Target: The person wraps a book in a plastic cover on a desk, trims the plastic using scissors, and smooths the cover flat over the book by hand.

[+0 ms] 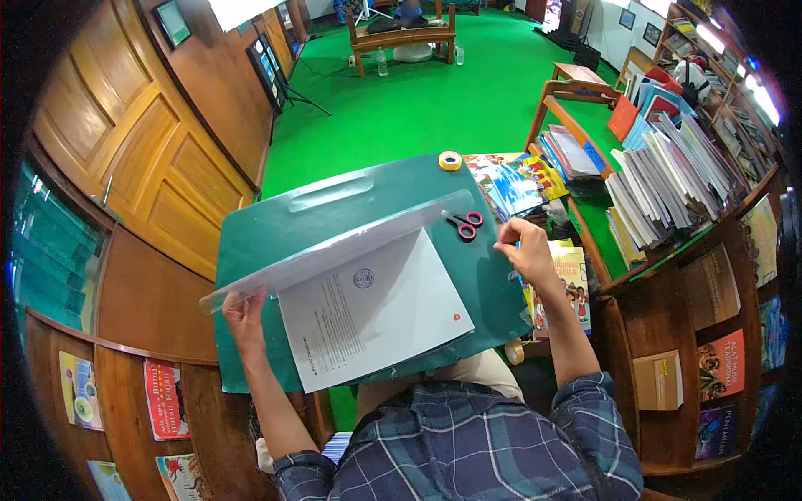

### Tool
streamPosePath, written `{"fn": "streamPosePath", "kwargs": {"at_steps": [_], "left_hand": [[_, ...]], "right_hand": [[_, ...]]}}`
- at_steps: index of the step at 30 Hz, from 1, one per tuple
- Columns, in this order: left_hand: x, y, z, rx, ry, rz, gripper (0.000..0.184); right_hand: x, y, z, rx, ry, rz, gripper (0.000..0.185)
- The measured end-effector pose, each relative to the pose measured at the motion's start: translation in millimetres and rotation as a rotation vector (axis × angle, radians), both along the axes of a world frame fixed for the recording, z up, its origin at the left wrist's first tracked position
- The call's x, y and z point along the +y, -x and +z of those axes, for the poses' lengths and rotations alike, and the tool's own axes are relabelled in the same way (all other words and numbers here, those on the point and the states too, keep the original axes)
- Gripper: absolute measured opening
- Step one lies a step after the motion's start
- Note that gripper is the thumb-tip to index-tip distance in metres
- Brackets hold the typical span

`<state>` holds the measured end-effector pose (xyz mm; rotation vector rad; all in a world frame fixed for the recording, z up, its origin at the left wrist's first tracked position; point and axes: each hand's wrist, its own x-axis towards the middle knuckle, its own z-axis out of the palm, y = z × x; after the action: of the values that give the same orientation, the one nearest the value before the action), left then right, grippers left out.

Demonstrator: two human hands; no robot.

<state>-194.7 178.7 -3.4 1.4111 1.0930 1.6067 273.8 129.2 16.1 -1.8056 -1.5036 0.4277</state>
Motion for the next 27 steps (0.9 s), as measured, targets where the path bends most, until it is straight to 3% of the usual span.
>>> {"fn": "streamPosePath", "kwargs": {"at_steps": [3, 9, 13, 18, 24, 27], "left_hand": [[2, 10, -14, 0.032, 0.048, 0.039, 0.016], [-5, 0, -10, 0.007, 0.028, 0.106, 0.019], [-2, 8, -22, 0.014, 0.015, 0.043, 0.023], [-12, -16, -9, 0.016, -0.057, 0.248, 0.030], [-31, -64, 7, 0.027, -0.136, 0.486, 0.039], [-55, -76, -1, -0.412, 0.138, 0.465, 0.041]], "right_hand": [[-5, 4, -8, -0.084, -0.284, 0.169, 0.016], [-28, 32, 37, 0.207, -0.027, 0.019, 0.015], [-32, 44, 41, -0.013, -0.475, 0.151, 0.014], [-49, 43, 46, 0.162, -0.118, 0.084, 0.010], [-54, 33, 30, 0.062, -0.071, 0.029, 0.009], [-51, 31, 4, 0.371, -0.312, -0.083, 0.016]]}}
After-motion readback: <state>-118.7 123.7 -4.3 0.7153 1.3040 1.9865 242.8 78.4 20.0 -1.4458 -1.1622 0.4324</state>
